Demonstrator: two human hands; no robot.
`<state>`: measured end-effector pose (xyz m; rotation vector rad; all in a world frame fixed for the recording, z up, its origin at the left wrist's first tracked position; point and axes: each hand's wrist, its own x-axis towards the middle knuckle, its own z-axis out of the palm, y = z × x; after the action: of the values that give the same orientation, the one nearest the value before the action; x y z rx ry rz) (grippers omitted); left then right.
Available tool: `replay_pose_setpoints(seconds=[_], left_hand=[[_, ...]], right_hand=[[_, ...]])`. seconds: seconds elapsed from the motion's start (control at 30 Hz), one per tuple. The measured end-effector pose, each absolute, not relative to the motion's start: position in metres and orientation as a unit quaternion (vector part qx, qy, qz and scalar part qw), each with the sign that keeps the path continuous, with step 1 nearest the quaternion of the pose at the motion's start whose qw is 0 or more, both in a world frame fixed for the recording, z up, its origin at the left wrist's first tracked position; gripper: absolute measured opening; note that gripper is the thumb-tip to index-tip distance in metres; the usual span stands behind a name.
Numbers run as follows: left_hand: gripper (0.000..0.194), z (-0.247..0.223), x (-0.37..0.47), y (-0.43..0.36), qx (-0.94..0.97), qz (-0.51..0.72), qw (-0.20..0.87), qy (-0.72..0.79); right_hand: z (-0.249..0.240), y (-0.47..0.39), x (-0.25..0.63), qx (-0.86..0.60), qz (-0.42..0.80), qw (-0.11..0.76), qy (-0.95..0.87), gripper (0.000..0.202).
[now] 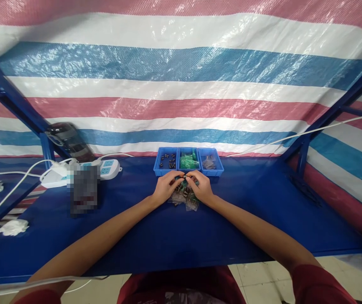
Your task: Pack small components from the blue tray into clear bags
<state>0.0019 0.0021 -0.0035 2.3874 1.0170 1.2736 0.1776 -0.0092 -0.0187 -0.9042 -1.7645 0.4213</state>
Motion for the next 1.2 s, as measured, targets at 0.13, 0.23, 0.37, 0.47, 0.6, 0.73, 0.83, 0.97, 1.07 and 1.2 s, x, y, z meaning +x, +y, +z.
replay_pose_setpoints(seconds=[0.13,0.23,0.37,0.47,0.6,0.73,0.83,0.97,1.07,1.2], left_hand=[[0.02,-0.0048,0.002,0.0028,0.819,0.44,0.127,0.345],[0.02,-0.0041,0.002,0.0023,0.819,0.445,0.127,0.34],[0.022,-0.0029,0.0016,0.0017,0.82,0.449,0.123,0.333],[0.024,-0.0044,0.0009,0.0024,0.821,0.45,0.127,0.329],[0.023,-0.0071,-0.0001,0.0036,0.821,0.451,0.128,0.326],[0.021,-0.0067,-0.0001,0.0028,0.821,0.451,0.125,0.327],[0.021,-0.005,0.0002,0.0013,0.819,0.455,0.125,0.327],[0.02,-0.0034,0.0002,-0.0003,0.82,0.454,0.122,0.328],[0.019,-0.0033,-0.0001,-0.0007,0.821,0.452,0.116,0.33],[0.019,-0.0041,-0.0005,-0.0006,0.821,0.452,0.108,0.332]], right_hand=[[-0.0172,-0.0102,0.178,-0.376,0.172,0.524,-0.744,0.021],[-0.0169,-0.0099,0.1782,-0.372,0.167,0.526,-0.746,0.021],[-0.0173,-0.0091,0.1781,-0.371,0.16,0.526,-0.748,0.022],[-0.0173,-0.0092,0.178,-0.371,0.159,0.528,-0.747,0.023],[-0.0172,-0.0097,0.1777,-0.373,0.163,0.529,-0.744,0.023],[-0.0183,-0.0092,0.1772,-0.373,0.165,0.528,-0.745,0.024],[-0.0196,-0.008,0.1771,-0.37,0.16,0.527,-0.748,0.024],[-0.0201,-0.0069,0.1768,-0.36,0.151,0.527,-0.755,0.023],[-0.0202,-0.0071,0.1765,-0.357,0.149,0.526,-0.757,0.022],[-0.0214,-0.0072,0.1762,-0.36,0.15,0.526,-0.756,0.022]])
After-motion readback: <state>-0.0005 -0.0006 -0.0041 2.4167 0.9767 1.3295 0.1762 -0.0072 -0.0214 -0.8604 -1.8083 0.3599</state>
